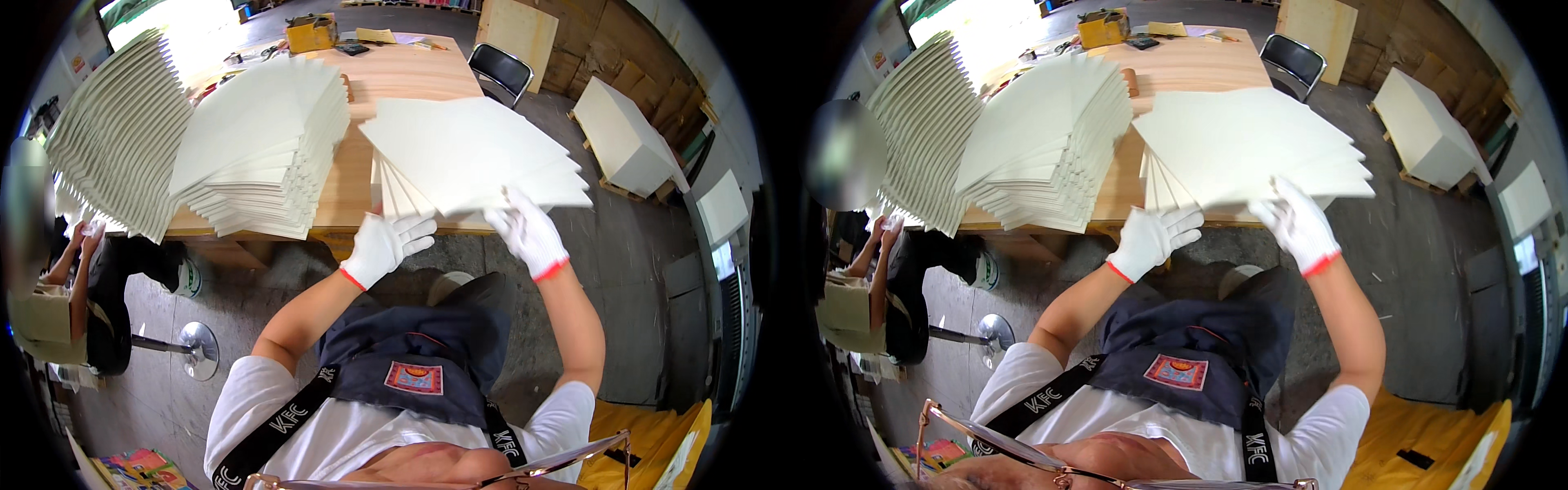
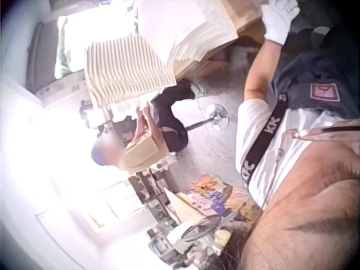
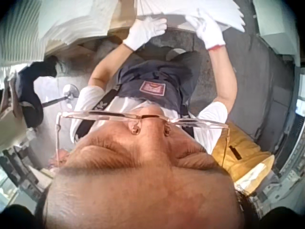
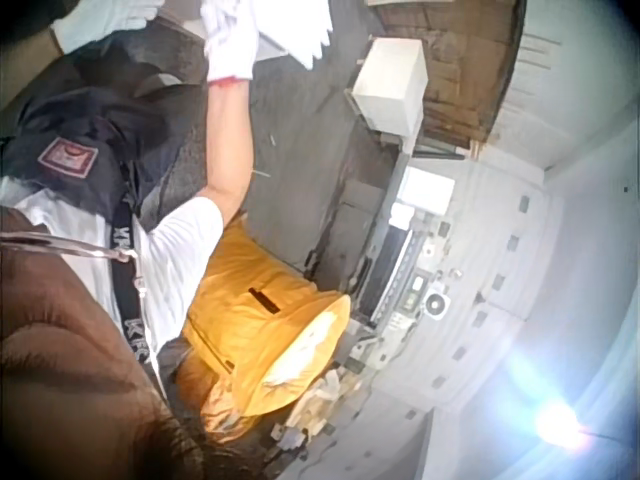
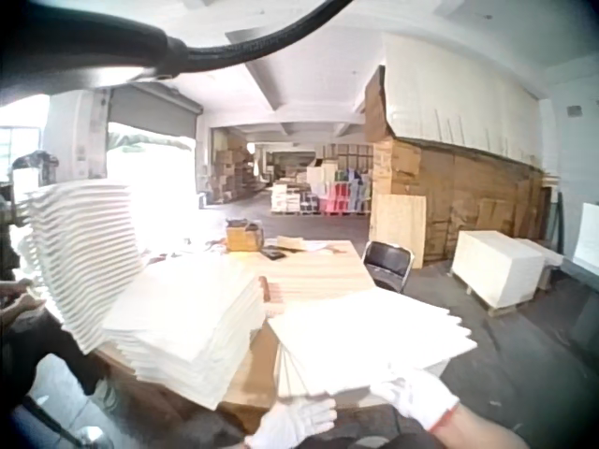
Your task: The person repeatedly picks up stacks of white rectangular paper sheets from a table and places them onto a growing pile. The person wears white gloves and handles the paper with both hands, aligning the edges before setting them down.
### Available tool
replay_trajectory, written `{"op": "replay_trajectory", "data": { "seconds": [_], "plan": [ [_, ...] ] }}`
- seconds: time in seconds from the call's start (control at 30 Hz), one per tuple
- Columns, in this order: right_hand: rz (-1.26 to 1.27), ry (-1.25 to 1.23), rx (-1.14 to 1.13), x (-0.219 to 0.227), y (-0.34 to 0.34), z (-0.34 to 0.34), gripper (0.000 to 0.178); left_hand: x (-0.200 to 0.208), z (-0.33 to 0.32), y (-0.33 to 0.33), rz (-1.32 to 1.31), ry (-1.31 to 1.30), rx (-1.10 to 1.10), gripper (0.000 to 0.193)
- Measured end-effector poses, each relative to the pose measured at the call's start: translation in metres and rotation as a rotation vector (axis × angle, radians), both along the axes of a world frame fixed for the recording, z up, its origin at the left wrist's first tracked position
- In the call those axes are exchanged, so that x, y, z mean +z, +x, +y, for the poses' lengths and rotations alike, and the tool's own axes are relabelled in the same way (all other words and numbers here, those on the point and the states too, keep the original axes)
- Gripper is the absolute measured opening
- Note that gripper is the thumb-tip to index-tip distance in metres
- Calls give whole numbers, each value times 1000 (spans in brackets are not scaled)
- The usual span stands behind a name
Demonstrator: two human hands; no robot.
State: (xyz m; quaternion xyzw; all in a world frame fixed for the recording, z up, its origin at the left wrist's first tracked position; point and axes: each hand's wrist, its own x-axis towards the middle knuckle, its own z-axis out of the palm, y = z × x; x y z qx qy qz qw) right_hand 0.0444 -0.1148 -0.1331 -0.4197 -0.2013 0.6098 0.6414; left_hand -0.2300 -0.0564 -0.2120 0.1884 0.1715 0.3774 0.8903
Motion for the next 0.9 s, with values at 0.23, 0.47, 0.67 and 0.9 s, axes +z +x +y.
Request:
{"op": "replay_trajectory", "data": {
  "seconds": [0.23, 0.47, 0.67, 0.9],
  "plan": [
    [-49, -90, 21, -15, 20, -122, 34, 44, -21, -4, 367, 41, 28, 62],
    [-99, 18, 28, 2, -5, -136, 43, 80, -59, -43, 707, 614, 180, 44],
    [-344, 238, 187, 63, -67, -8, 39, 95, -48, -138, 924, 863, 812, 35],
    [-247, 528, 394, 112, -250, 98, 42, 170, 51, -225, 452, 721, 1128, 34]
  ]
}}
